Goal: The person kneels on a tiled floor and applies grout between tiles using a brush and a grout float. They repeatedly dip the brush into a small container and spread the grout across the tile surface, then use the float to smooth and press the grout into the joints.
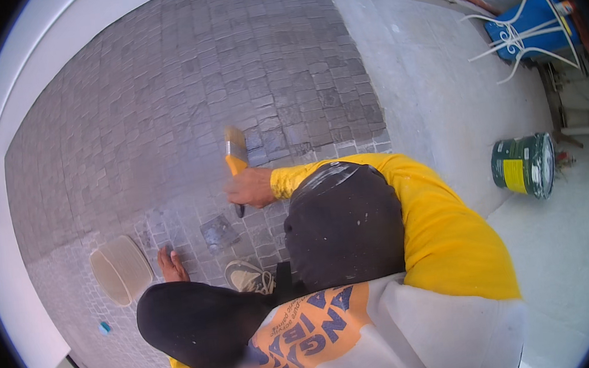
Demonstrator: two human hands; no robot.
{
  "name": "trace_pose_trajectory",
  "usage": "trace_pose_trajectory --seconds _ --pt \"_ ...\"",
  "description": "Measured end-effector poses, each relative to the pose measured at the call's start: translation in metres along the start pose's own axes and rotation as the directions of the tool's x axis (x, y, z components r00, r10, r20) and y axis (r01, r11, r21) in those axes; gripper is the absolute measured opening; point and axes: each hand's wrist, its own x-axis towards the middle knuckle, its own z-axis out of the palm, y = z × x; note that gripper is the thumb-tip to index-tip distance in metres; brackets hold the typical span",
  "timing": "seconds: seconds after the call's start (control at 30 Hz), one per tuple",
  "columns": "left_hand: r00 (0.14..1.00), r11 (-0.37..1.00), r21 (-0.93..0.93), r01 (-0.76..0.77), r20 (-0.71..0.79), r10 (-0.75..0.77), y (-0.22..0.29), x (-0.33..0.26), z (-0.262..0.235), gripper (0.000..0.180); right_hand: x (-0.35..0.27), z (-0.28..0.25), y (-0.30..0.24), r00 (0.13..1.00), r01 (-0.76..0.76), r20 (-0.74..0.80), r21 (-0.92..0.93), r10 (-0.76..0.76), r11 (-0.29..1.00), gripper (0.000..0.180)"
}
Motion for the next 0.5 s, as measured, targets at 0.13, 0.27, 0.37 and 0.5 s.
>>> trace_pose_trajectory --seconds 0.13,0.27,0.37,0.5 --pt "0.998 0.999 0.034 0.021 0.061 -0.023 -0.005 -0.007 0.005 0.052 -0.031 -0.059 0.037 0.718 -0.328 -0.41 0.514 0.562 0.793 0.019" --pt "0.997 0.997 0.03 0.075 0.016 -0.075 -0.019 -0.021 0.023 0.057 -0.172 -0.143 0.058 0.347 -0.476 -0.029 0.855 0.937 0.203 0.016" --pt "0.993 0.994 0.034 0.108 -0.046 -0.106 -0.022 -0.032 0.031 0.062 -0.257 -0.203 0.065 0.063 -0.502 -0.086 0.859 0.994 0.106 0.022" --pt "0.978 0.975 0.104 0.197 0.047 -0.203 -0.009 -0.031 0.024 0.066 -0.264 -0.213 0.072 0.321 -0.772 -0.65 0.241 0.689 0.588 0.025"
